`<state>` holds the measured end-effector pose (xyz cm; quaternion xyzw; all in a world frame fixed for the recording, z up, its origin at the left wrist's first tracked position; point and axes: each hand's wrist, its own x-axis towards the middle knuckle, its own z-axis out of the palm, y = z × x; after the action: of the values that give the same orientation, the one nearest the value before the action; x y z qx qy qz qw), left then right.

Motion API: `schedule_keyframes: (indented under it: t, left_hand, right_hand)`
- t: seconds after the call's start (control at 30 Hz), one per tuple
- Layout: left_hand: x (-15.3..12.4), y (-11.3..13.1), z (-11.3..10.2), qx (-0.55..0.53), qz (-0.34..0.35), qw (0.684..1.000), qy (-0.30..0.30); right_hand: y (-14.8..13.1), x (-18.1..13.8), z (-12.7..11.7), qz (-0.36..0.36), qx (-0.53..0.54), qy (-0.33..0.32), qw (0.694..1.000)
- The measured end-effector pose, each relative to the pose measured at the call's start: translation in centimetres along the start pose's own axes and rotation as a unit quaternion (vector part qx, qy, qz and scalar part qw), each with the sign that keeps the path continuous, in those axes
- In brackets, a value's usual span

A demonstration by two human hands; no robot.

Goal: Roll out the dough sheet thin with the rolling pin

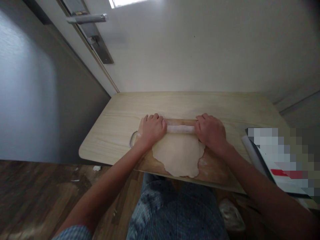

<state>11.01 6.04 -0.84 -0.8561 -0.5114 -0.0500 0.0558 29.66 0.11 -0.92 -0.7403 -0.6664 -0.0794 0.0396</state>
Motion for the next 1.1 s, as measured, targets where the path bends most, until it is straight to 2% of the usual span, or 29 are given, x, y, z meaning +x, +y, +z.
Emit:
schedule_keyframes:
  t: [0.3, 0.53, 0.7, 0.87, 1.1]
  left_hand:
    - [0.5, -0.2, 0.0, -0.006, 0.003, 1.000, -0.006]
    - [1.5, -0.4, 0.1, -0.003, 0.005, 1.000, -0.017]
    - [2.4, -0.5, 0.1, -0.007, -0.002, 0.999, -0.033]
    - [3.4, -0.6, 0.0, -0.013, -0.007, 0.998, -0.060]
    - [4.6, -0.9, 0.2, -0.014, -0.002, 0.997, -0.079]
  right_hand:
    - [0.2, 0.6, 0.3, -0.020, -0.025, 0.028, 0.999]
    - [0.2, 1.8, 0.1, -0.035, -0.033, 0.020, 0.999]
    - [0.4, 2.9, -0.1, -0.044, -0.024, 0.001, 0.999]
    - [0.5, 4.2, 0.1, -0.014, -0.010, -0.019, 1.000]
    - [0.2, 5.4, 0.1, 0.005, 0.014, -0.096, 0.995]
